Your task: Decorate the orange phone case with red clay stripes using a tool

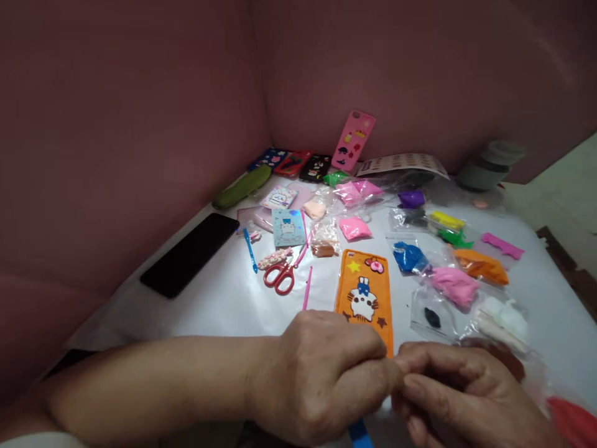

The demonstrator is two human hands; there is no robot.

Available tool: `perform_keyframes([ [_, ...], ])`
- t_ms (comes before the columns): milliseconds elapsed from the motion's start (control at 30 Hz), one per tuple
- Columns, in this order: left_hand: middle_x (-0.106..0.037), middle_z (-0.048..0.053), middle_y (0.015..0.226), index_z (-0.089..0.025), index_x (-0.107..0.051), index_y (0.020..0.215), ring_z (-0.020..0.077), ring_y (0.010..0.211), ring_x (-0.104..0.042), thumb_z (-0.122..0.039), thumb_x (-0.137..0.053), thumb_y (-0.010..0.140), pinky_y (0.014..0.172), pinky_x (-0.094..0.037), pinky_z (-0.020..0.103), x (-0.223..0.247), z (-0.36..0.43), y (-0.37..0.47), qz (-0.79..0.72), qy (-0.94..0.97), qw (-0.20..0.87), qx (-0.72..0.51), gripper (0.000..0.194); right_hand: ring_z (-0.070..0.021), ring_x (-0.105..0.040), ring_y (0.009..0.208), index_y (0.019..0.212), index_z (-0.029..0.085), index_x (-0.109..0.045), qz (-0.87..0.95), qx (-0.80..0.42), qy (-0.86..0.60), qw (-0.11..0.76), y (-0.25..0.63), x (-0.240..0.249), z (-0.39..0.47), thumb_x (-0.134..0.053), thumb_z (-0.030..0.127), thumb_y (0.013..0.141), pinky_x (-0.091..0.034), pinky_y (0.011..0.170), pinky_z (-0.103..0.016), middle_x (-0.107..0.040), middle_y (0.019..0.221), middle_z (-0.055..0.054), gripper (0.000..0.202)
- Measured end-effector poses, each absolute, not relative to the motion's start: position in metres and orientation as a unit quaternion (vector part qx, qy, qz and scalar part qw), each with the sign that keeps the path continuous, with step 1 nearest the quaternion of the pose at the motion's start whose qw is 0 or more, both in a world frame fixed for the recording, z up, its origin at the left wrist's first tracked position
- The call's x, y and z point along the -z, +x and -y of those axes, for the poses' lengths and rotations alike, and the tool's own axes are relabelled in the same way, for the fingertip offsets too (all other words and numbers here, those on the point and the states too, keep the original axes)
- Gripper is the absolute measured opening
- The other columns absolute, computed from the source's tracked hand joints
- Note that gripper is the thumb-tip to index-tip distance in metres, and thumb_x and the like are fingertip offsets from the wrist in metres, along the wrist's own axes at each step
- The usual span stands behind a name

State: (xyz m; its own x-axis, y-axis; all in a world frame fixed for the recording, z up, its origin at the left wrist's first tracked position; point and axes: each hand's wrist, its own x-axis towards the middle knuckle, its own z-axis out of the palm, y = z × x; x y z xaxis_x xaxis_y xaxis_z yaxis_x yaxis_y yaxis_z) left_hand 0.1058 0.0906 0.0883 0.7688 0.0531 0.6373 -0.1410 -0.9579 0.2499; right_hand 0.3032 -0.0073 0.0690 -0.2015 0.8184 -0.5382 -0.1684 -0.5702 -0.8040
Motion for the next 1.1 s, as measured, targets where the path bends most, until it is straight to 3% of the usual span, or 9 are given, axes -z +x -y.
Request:
perform_keyframes([
  [167, -0.063, 0.008, 0.073, -0.001, -0.068, 0.099, 0.0175, 0.061, -0.056, -0.013, -0.033, 0.104, 0.052, -0.043, 0.030, -0.089, -0.088, 0.105, -0.003, 0.933, 0.155, -0.326, 0.037, -0.0045, -0.058, 0.044, 0.072, 0.022, -0.079, 0.309, -0.717, -0.499, 0.375, 0.303, -0.068, 0.007, -0.088, 0.038, 0.076, -0.041, 0.043, -0.011, -0.069, 0.059, 0.001, 0.018],
  [400, -0.062, 0.006, 0.075, -0.003, -0.065, 0.101, 0.0138, 0.062, -0.054, -0.015, -0.037, 0.105, 0.052, -0.041, 0.027, -0.080, -0.088, 0.107, -0.008, 0.918, 0.149, -0.367, 0.031, -0.0043, -0.055, 0.040, 0.070, 0.020, -0.078, 0.282, -0.714, -0.504, 0.396, 0.298, -0.073, 0.007, -0.086, 0.040, 0.076, -0.040, 0.040, -0.010, -0.067, 0.054, -0.001, 0.023],
  [467, -0.061, 0.004, 0.075, -0.005, -0.064, 0.102, 0.0126, 0.061, -0.053, -0.016, -0.034, 0.106, 0.052, -0.042, 0.025, -0.082, -0.089, 0.106, 0.001, 0.928, 0.151, -0.340, 0.032, -0.0042, -0.054, 0.041, 0.071, 0.019, -0.078, 0.290, -0.699, -0.506, 0.413, 0.296, -0.078, 0.006, -0.084, 0.039, 0.079, -0.040, 0.041, -0.010, -0.067, 0.055, 0.000, 0.022],
  [633, -0.066, 0.004, 0.089, -0.013, -0.062, 0.110, 0.0128, 0.073, -0.062, -0.017, -0.048, 0.103, 0.062, -0.048, 0.024, -0.091, -0.090, 0.099, -0.054, 0.952, 0.145, -0.263, 0.016, -0.0040, -0.054, 0.048, 0.075, 0.020, -0.077, 0.316, -0.661, -0.514, 0.447, 0.293, -0.087, 0.003, -0.081, 0.026, 0.080, -0.042, 0.044, -0.008, -0.066, 0.060, 0.002, 0.009],
  [767, -0.065, 0.001, 0.089, -0.016, -0.061, 0.105, 0.0096, 0.074, -0.062, -0.012, -0.055, 0.099, 0.063, -0.049, 0.021, -0.098, -0.092, 0.099, -0.070, 0.945, 0.132, -0.292, 0.010, -0.0053, -0.056, 0.050, 0.074, 0.021, -0.075, 0.318, -0.618, -0.523, 0.493, 0.297, -0.090, 0.003, -0.077, 0.022, 0.083, -0.044, 0.044, -0.010, -0.064, 0.060, 0.003, 0.009],
  [933, -0.061, 0.000, 0.082, -0.019, -0.063, 0.092, 0.0107, 0.071, -0.059, -0.009, -0.062, 0.092, 0.065, -0.049, 0.024, -0.102, -0.104, 0.108, -0.190, 0.900, 0.094, -0.381, 0.010, -0.0067, -0.060, 0.047, 0.073, 0.020, -0.076, 0.235, -0.617, -0.484, 0.575, 0.310, -0.093, -0.004, -0.085, 0.027, 0.076, -0.046, 0.042, -0.010, -0.067, 0.059, 0.001, 0.011],
  [1100, -0.061, 0.003, 0.072, -0.013, -0.063, 0.084, 0.0135, 0.070, -0.061, -0.008, -0.063, 0.089, 0.062, -0.047, 0.026, -0.097, -0.119, 0.111, -0.163, 0.911, 0.116, -0.361, 0.007, -0.0062, -0.062, 0.047, 0.076, 0.019, -0.077, 0.216, -0.649, -0.458, 0.568, 0.312, -0.090, -0.006, -0.087, 0.028, 0.075, -0.048, 0.043, -0.008, -0.068, 0.059, 0.001, 0.014],
])
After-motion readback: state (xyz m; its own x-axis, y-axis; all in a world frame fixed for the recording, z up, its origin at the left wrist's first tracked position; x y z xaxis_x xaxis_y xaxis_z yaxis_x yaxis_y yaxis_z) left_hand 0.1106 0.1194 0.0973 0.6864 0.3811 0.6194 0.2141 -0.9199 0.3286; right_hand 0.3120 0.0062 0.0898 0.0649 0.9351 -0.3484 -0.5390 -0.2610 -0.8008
